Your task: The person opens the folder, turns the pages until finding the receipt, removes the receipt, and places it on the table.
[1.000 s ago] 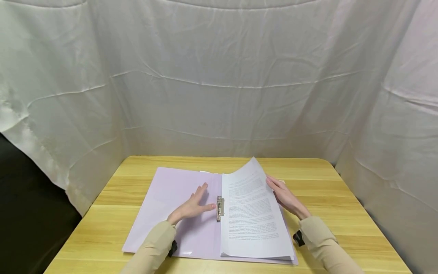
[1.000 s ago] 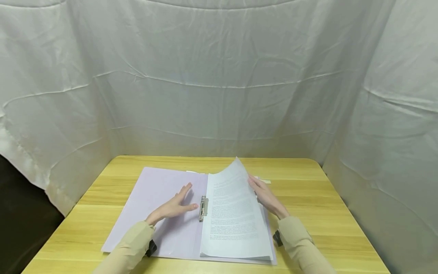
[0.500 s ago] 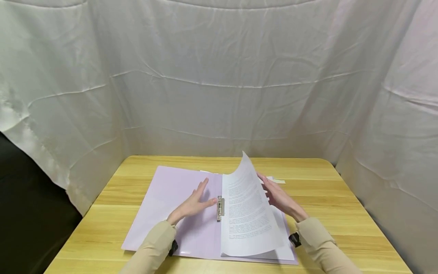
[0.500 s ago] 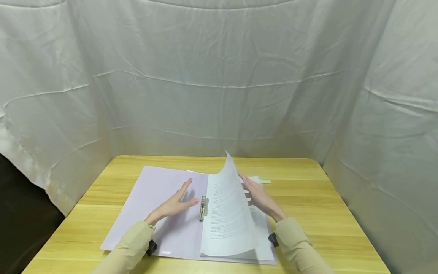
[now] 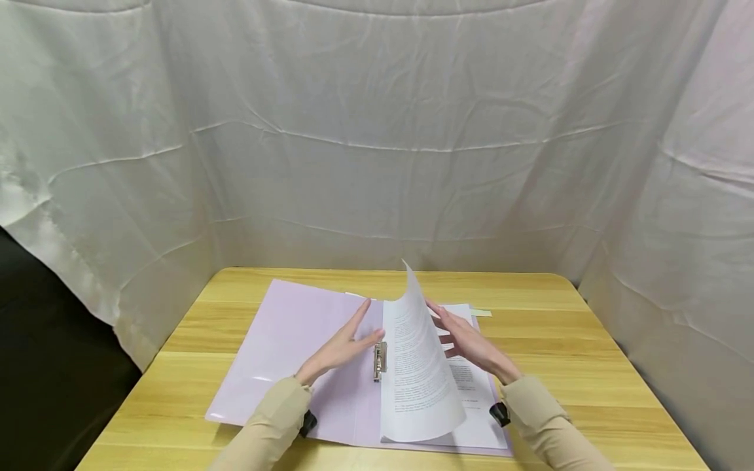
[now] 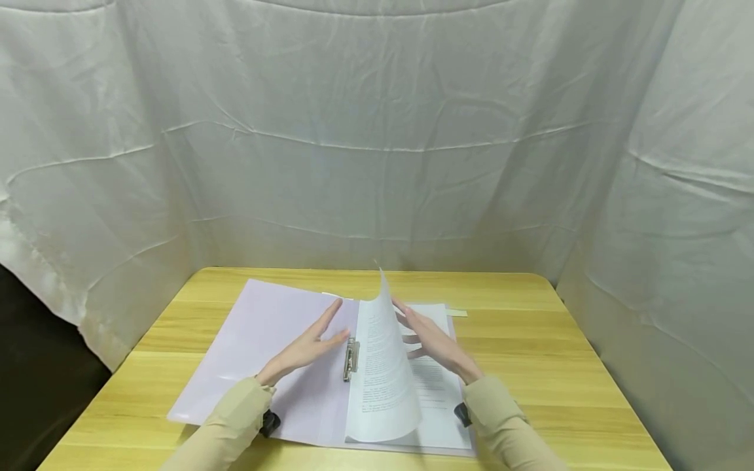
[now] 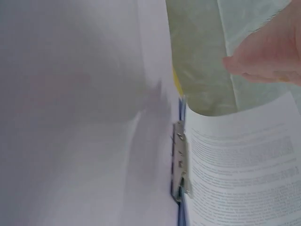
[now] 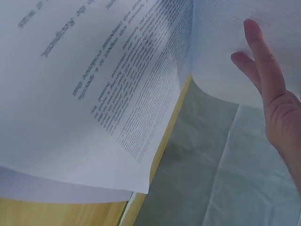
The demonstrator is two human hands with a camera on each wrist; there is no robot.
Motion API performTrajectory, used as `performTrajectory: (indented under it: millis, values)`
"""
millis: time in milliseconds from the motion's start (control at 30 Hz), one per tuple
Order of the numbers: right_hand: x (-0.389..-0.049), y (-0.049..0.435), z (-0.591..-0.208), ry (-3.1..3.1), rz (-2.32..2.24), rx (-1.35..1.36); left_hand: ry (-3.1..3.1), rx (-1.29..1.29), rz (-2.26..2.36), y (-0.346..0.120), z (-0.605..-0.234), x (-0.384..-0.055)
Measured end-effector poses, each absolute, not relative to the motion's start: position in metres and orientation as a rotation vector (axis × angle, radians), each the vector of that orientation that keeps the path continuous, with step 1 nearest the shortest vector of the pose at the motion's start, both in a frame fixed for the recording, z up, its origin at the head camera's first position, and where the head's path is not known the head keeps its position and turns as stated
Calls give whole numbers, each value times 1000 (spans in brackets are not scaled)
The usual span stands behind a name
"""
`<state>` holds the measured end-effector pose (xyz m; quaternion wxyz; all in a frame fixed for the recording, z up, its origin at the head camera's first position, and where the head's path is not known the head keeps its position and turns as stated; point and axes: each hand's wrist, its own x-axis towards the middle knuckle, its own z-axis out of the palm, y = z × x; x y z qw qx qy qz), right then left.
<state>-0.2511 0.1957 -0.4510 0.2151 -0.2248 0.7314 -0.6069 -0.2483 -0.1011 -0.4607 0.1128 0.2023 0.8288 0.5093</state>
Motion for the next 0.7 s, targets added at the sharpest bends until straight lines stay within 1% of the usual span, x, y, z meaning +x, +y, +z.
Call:
performTrajectory:
  millis: [233,700]
  values:
    - [-250,188,-452,2079,-1640,-618,2392,670,1532,-94,-452,-249]
    - [-250,180,-454,2053,-1581,-734,2259,678,1676,-83,-439,-251]
